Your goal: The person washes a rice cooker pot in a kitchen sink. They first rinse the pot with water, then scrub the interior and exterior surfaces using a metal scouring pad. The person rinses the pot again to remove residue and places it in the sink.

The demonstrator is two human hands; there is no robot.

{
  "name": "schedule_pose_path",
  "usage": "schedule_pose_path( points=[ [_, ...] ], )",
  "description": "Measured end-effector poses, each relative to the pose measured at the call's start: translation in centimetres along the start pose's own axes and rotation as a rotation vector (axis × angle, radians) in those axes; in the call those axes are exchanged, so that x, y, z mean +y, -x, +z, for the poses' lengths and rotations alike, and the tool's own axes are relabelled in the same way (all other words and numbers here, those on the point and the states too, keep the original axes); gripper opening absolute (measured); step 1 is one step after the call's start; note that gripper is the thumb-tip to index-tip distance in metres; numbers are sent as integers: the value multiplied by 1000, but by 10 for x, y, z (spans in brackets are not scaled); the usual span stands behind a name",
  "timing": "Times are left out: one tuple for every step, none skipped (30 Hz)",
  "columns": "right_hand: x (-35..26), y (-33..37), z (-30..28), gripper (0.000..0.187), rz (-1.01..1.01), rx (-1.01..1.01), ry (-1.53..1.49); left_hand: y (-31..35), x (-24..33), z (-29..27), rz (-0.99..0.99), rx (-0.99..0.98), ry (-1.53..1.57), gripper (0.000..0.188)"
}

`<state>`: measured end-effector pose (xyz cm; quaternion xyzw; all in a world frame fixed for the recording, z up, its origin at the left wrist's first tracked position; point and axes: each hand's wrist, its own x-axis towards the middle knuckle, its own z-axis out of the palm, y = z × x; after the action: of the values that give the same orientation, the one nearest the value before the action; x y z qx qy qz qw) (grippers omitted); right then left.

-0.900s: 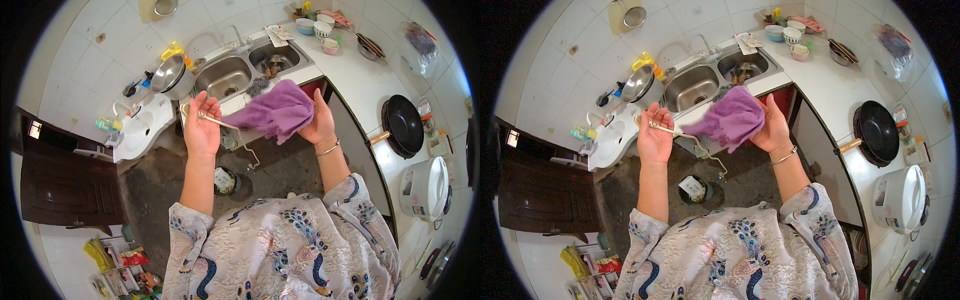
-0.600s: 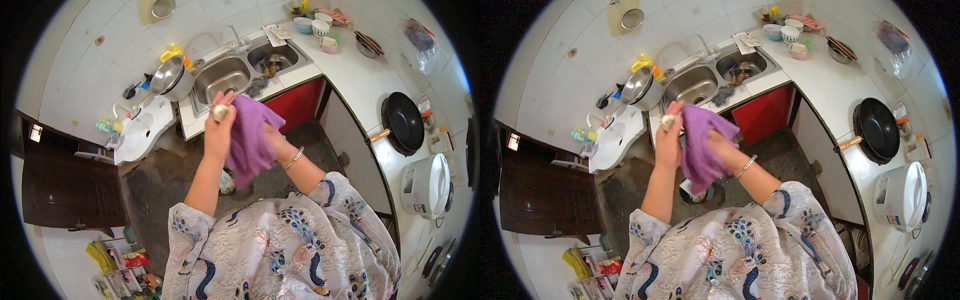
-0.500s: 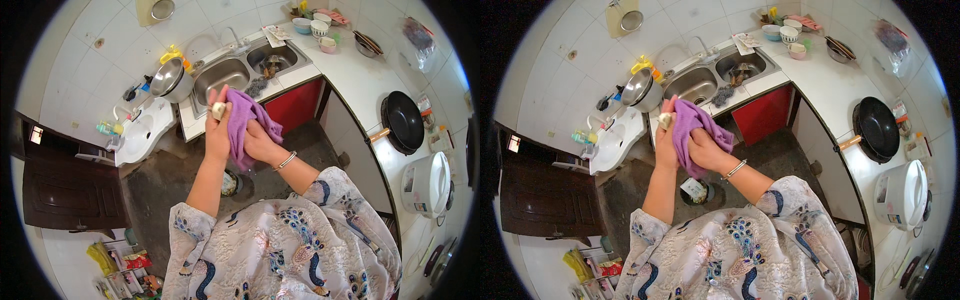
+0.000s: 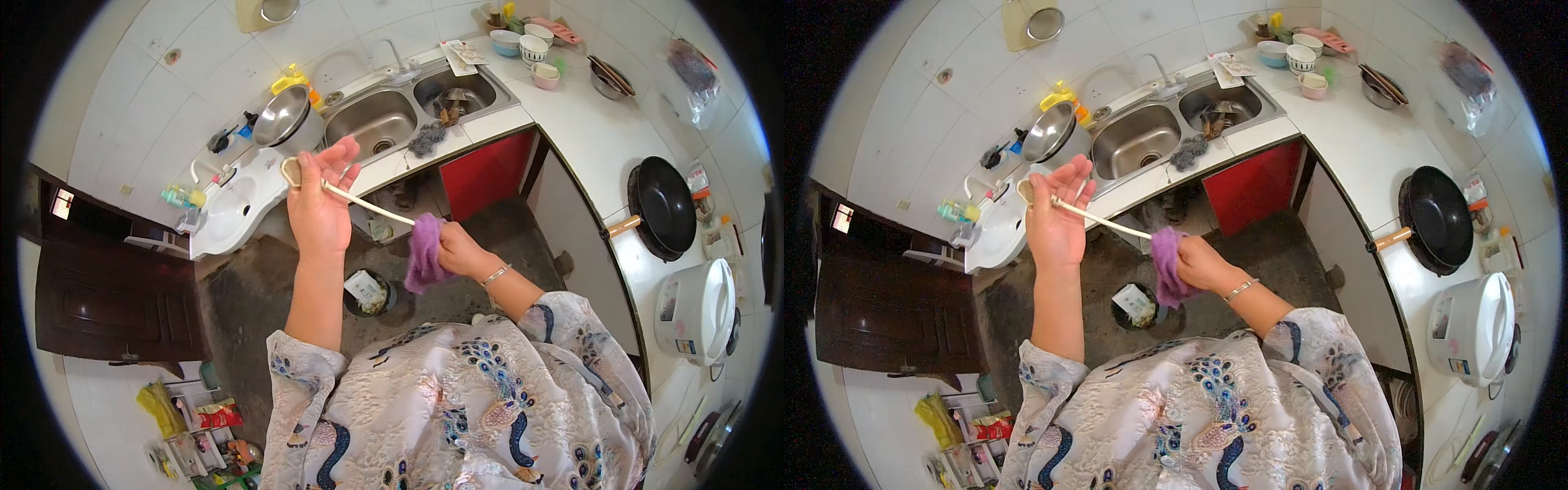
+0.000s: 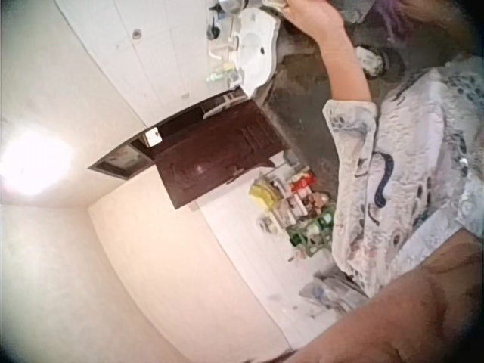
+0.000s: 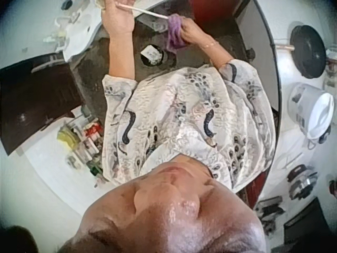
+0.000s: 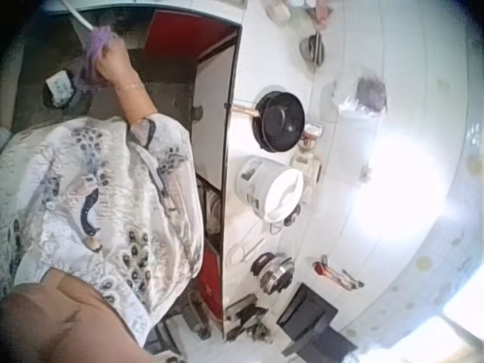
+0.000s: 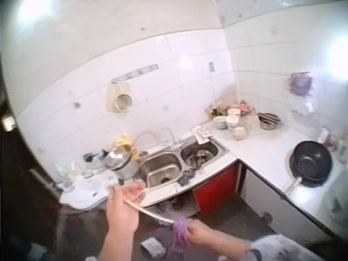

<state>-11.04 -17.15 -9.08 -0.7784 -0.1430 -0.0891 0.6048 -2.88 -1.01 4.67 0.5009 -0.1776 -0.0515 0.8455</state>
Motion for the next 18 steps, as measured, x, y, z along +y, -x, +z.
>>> schedule_pose_path(
  points=[
    [4,4,-1,24,79,-66,-57,0,1,6,-25,51,39,43],
    [6,4,2,24,112,-72,-172,1,2,17,-51,102,78,43],
    [2,1,2,24,146,-76,-280,4,4,26,-76,150,125,43],
    [-3,-2,2,24,181,-79,-387,6,-3,23,-117,39,188,42],
    [-12,-5,-2,23,270,-135,-468,7,-14,15,-157,-74,250,41],
    [-23,-12,-2,22,194,-114,-484,9,-20,10,-193,-182,307,41],
    [-35,-20,0,21,122,-83,-497,15,-23,29,-163,-56,209,43],
    [-43,-27,2,20,49,-53,-509,17,-22,37,-145,-73,168,42],
    [-45,-34,1,19,-38,-20,-446,14,-19,44,-87,-36,166,42],
    [-46,-40,0,18,-124,2,-386,12,-15,48,-26,9,162,42],
    [-50,-42,-2,17,-21,-74,-289,12,-10,50,41,48,158,41],
    [-52,-40,-2,17,-11,-97,-232,12,0,49,36,96,175,39],
    [-53,-39,-1,17,-2,-121,-175,12,4,41,87,74,213,40],
    [-53,-37,-1,17,7,-145,-118,11,8,33,138,52,251,40],
    [-32,-29,2,17,23,-133,2,6,19,28,171,106,266,40],
    [-17,-16,5,16,-20,-119,-19,0,31,21,205,163,280,41],
    [8,-5,14,16,-32,-92,73,-4,39,13,198,186,269,40],
    [29,4,17,15,-40,-65,172,-10,42,6,193,198,276,39]
  ],
)
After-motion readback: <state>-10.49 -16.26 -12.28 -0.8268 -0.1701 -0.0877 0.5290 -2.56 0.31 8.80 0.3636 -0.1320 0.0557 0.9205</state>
